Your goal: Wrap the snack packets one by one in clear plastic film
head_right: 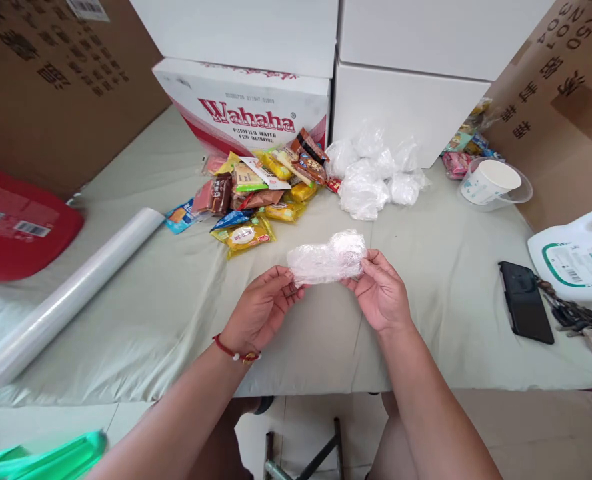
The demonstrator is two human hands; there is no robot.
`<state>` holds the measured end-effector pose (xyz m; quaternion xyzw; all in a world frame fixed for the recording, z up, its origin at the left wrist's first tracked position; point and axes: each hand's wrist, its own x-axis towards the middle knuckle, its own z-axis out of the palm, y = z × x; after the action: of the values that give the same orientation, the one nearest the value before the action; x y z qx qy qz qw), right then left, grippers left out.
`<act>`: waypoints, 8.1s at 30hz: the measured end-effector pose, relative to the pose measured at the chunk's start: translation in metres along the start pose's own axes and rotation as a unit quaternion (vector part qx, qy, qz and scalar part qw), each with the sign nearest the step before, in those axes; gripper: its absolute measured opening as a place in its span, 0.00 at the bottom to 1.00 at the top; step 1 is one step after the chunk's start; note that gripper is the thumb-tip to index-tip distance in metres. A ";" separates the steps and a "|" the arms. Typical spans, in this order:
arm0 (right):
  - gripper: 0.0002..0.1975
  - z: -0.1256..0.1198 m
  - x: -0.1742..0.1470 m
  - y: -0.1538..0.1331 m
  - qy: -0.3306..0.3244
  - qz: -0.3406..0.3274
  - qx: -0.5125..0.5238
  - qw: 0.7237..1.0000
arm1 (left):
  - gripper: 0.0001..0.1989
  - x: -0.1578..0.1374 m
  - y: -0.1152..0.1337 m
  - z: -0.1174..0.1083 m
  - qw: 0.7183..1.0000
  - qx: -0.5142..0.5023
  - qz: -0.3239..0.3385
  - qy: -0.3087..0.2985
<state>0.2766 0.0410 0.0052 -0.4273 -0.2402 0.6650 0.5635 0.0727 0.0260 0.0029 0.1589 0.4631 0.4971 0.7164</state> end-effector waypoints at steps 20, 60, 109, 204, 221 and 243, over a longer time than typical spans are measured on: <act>0.15 -0.011 -0.001 -0.008 0.029 -0.042 -0.118 0.992 | 0.18 -0.014 -0.011 0.011 0.978 0.104 -0.058 -0.173; 0.16 -0.008 -0.014 0.009 -0.162 -0.314 -0.526 0.774 | 0.05 0.004 0.011 0.006 0.994 -0.063 -0.089 0.021; 0.26 -0.006 -0.008 0.020 0.038 -0.154 -0.344 0.926 | 0.15 0.004 -0.010 0.001 0.946 0.232 0.223 0.032; 0.17 -0.016 -0.030 -0.013 -0.044 0.093 -0.160 0.982 | 0.17 -0.016 0.002 -0.014 0.966 0.240 0.096 0.019; 0.10 -0.012 -0.028 -0.015 -0.056 0.051 -0.046 0.996 | 0.17 -0.026 0.008 -0.014 0.972 0.233 0.037 -0.015; 0.11 0.005 -0.031 0.000 -0.110 0.081 0.024 0.990 | 0.17 -0.029 -0.014 -0.001 0.987 0.140 0.042 -0.067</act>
<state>0.2719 0.0125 0.0167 -0.3553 -0.2493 0.7571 0.4883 0.0777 -0.0055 0.0074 0.3098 0.4723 0.4453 0.6948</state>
